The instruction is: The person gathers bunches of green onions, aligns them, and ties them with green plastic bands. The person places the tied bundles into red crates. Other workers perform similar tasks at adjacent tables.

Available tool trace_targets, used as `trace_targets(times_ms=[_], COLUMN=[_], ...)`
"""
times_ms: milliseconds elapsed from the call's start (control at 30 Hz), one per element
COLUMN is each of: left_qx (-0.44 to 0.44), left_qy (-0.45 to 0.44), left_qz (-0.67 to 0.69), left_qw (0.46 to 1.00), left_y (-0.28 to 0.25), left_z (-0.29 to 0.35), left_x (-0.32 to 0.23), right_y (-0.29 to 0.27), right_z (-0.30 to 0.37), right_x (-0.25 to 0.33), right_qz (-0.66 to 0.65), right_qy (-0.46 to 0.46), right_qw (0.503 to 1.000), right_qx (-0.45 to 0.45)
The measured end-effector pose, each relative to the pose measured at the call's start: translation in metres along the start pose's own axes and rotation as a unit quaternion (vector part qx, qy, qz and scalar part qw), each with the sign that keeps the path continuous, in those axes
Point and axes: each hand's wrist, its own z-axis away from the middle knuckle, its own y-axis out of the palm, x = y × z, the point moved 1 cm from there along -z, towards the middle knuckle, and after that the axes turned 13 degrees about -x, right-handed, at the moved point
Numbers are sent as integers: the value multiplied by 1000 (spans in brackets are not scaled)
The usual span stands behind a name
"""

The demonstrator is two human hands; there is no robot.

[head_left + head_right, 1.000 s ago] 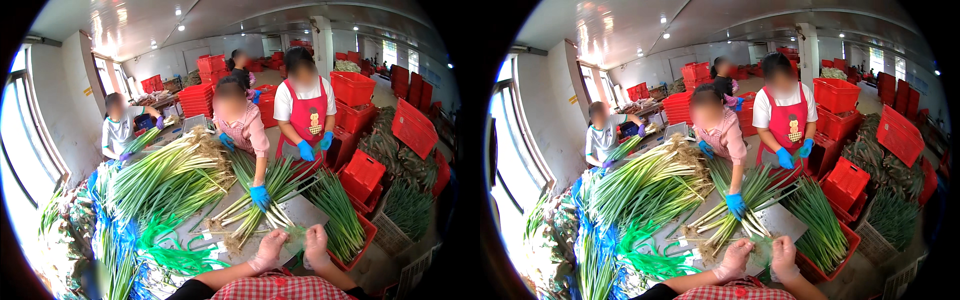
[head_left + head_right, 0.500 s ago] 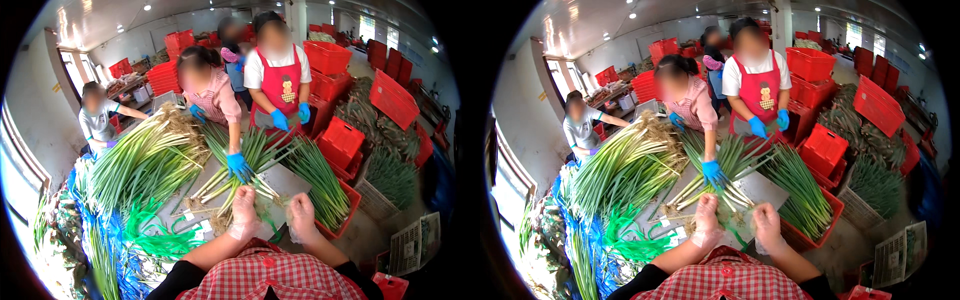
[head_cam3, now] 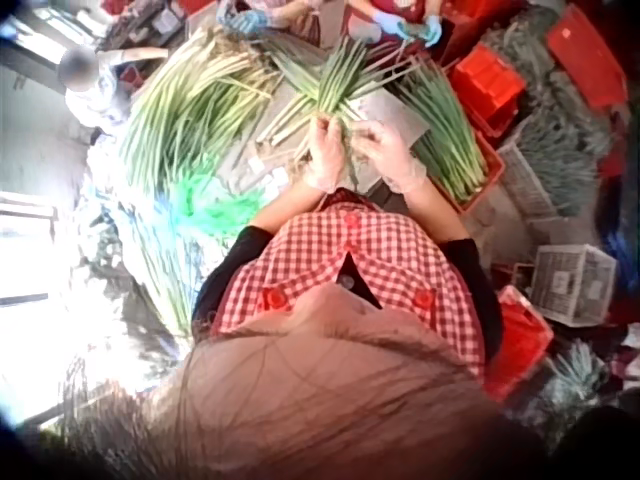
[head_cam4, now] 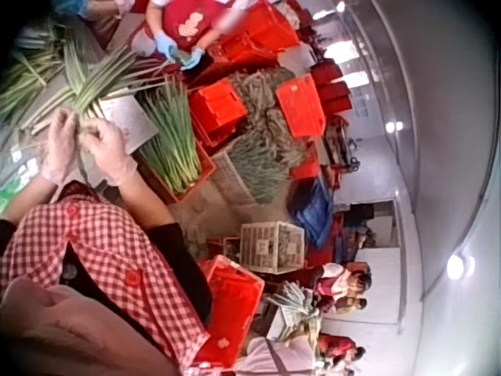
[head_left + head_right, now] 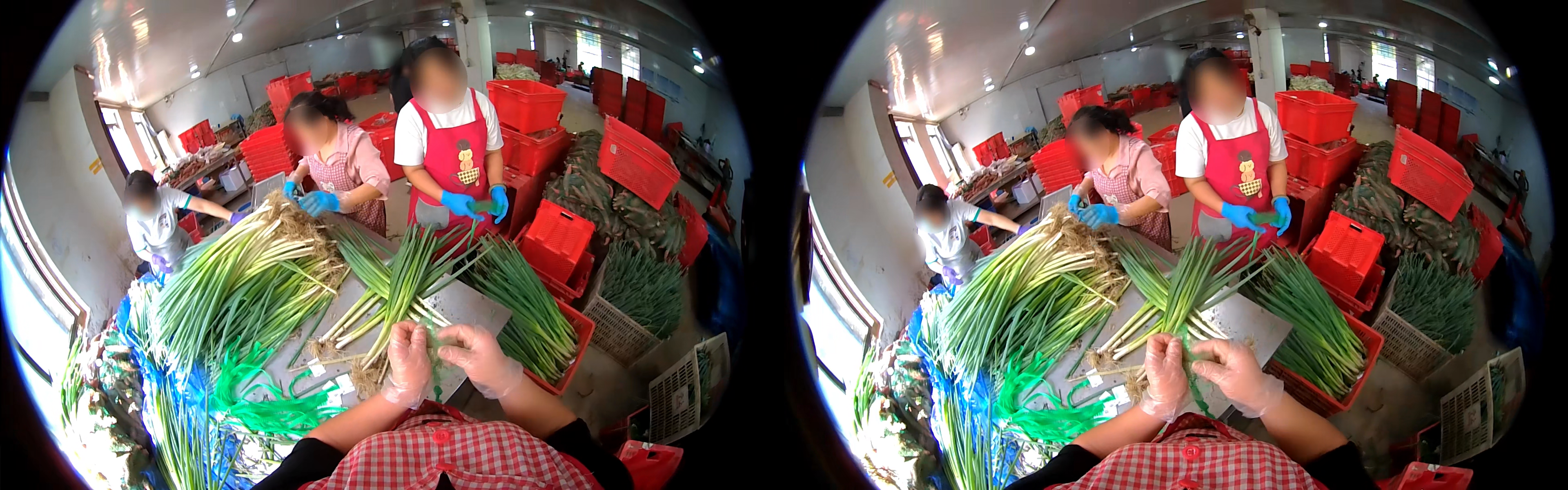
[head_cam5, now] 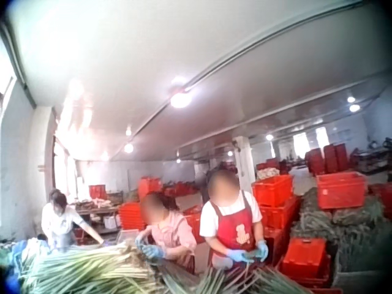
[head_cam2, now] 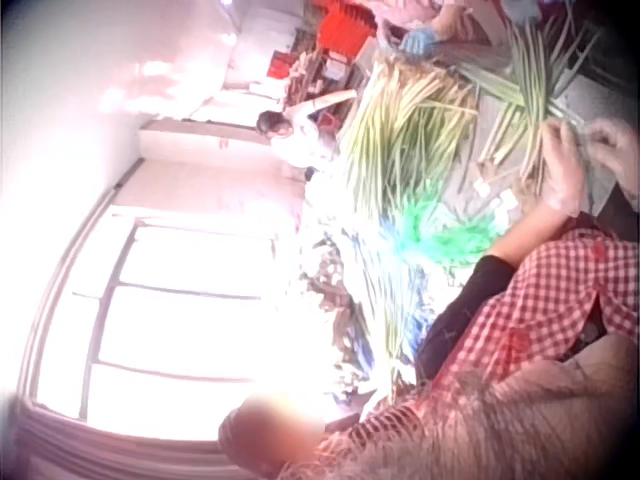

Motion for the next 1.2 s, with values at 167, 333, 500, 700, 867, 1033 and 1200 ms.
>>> trace_targets(times_ms=[167,333,500,700,867,1033,1200], left_qx=[19,102,248,151,484,638,507], left_qy=[-44,-255,-276,-297,-73,190,78], left_qz=[84,53,265,161,-23,-193,125], left_qw=[995,960,890,929,872,721,849], left_y=[-1,-12,-6,-13,-50,-55,-63], left_z=[-3,1,15,7,-9,-18,-54], left_x=[-4,-5,-7,-22,-25,-37,-93], right_y=[-19,-7,-25,-31,-45,-40,-24], right_z=[7,11,19,36,27,22,16], right_x=[11,27,5,15,21,34,74], right_qz=[60,-12,-60,-139,-150,-269,270], right_qy=[-182,-336,-253,-62,12,50,123], right_qw=[971,941,955,988,979,947,914], right_qx=[-142,-44,-141,9,134,166,276])
